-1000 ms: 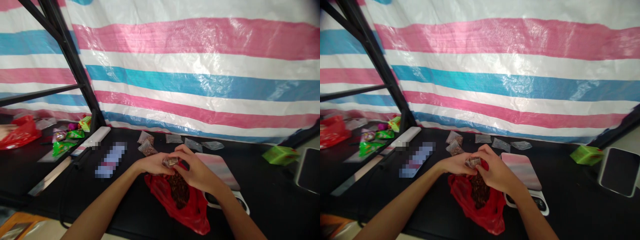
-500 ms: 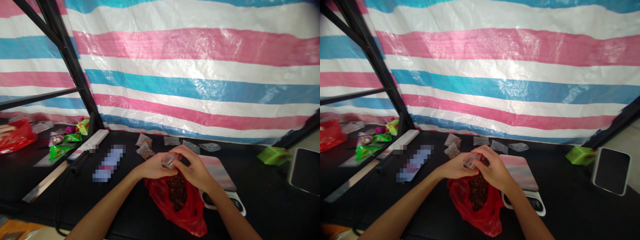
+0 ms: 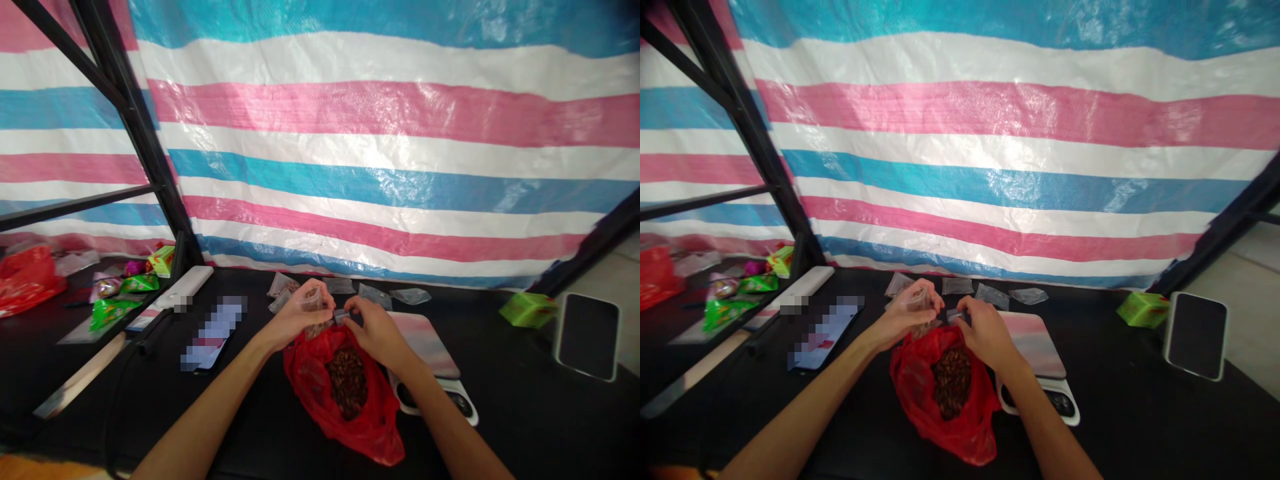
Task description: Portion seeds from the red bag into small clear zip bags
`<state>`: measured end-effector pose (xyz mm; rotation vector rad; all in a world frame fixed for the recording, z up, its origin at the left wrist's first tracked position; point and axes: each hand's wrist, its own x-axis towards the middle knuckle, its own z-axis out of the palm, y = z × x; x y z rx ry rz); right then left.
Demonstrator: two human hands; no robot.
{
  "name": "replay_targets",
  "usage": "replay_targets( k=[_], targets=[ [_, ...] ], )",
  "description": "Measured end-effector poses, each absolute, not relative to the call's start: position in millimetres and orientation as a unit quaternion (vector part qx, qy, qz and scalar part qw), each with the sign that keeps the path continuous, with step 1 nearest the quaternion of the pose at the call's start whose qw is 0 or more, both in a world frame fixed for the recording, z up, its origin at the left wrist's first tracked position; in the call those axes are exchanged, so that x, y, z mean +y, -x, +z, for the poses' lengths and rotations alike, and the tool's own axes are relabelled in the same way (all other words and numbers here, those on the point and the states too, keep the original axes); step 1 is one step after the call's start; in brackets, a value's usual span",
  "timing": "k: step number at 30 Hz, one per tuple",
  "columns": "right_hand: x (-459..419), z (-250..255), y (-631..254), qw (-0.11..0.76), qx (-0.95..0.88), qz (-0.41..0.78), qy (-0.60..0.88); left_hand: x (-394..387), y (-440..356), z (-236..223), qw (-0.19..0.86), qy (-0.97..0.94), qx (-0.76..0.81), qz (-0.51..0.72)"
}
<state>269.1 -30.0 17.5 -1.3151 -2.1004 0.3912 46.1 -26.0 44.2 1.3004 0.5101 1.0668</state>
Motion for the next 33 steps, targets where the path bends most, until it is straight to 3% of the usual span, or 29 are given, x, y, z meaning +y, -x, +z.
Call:
replay_targets(
  k=[6,12,16,20,24,33],
  targets=[
    [-33.8,8.2,-269.7,0.266,-0.829,0.188,0.454,-24.5,-45.0,37.2,0.636,-0.577,0.236,0.454],
    [-33.0,9.7,-269.0,0.243,-0.824,0.127,0.495,-26.3,-47.8,39.7,0.579,-0.621,0.257,0.461],
    [-32.0,9.2,-273.1,0.231,-0.825,0.103,0.506,-29.1,-53.5,41.5,0.6,-0.589,0.286,0.459],
    [-31.6,18.3,-272.3,0.31,-0.819,0.06,0.478,-26.8,-56.9,36.7,0.571,-0.598,0.313,0.466],
    [-42.3,34.3,-258.1,0.425,-0.805,0.093,0.404,-22.9,-59.0,26.7,0.496,-0.63,0.323,0.502],
    [-58.2,23.2,-231.0,0.432,-0.794,0.118,0.412,-26.8,-55.5,8.8,0.532,-0.673,0.238,0.455]
  ],
)
